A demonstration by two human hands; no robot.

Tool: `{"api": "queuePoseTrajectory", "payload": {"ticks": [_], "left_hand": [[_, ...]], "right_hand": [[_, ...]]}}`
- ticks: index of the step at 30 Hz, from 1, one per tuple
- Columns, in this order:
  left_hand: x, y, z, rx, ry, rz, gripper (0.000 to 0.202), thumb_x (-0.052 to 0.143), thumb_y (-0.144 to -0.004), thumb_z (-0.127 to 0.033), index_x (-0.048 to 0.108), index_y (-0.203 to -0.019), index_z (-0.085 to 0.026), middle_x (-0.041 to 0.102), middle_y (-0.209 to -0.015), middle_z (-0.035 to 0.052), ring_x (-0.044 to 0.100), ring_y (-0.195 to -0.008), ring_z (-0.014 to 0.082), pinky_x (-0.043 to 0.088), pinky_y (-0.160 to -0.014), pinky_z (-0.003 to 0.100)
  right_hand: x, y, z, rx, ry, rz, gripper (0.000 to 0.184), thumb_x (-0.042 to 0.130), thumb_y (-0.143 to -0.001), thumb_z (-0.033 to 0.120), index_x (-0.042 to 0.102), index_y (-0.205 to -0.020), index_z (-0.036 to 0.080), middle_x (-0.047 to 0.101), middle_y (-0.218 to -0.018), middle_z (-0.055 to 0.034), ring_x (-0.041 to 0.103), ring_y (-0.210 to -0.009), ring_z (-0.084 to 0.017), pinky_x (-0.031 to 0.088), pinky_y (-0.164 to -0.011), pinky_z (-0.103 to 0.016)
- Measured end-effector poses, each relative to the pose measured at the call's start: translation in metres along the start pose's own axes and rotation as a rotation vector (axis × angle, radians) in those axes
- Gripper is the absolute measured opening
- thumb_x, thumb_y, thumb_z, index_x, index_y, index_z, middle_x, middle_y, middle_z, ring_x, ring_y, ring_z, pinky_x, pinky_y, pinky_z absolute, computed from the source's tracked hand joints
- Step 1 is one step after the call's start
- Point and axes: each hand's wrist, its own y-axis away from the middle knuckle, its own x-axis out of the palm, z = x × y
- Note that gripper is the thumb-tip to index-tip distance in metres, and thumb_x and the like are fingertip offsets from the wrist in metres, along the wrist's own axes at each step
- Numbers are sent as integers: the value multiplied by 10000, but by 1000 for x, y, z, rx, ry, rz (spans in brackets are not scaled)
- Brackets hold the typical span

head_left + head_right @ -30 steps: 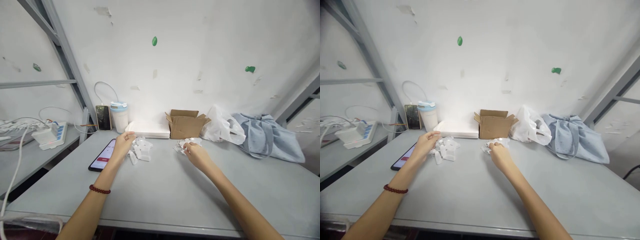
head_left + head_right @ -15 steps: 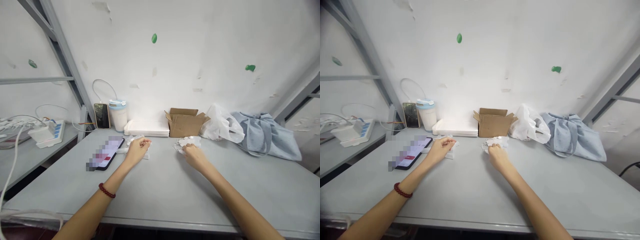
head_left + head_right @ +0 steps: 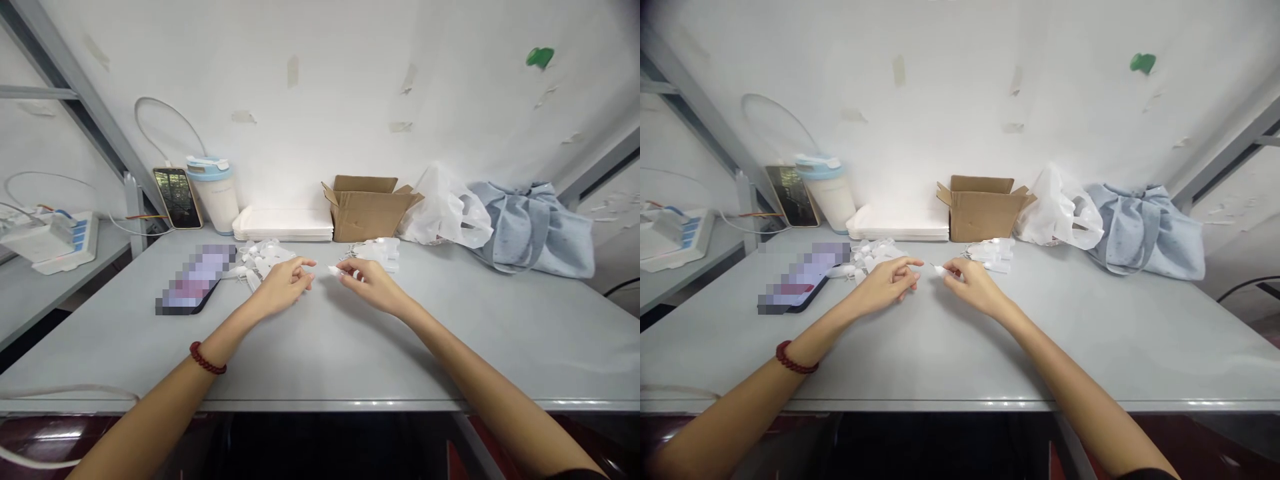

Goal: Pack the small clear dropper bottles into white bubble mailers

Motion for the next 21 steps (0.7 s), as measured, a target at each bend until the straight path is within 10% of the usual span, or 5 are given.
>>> {"api": "queuePoseTrajectory", "payload": {"ticks": [21], "left_hand": [[-2, -6, 5, -33, 224, 100, 299, 505, -820, -360, 565, -1004, -132, 599, -760, 34, 502, -468, 81, 420, -416, 216]], "right_hand": [[-3, 0, 5, 203, -470, -64, 198, 427, -787, 255, 552, -905, 157, 565, -604, 2, 460, -561, -121, 376, -566, -259]]}}
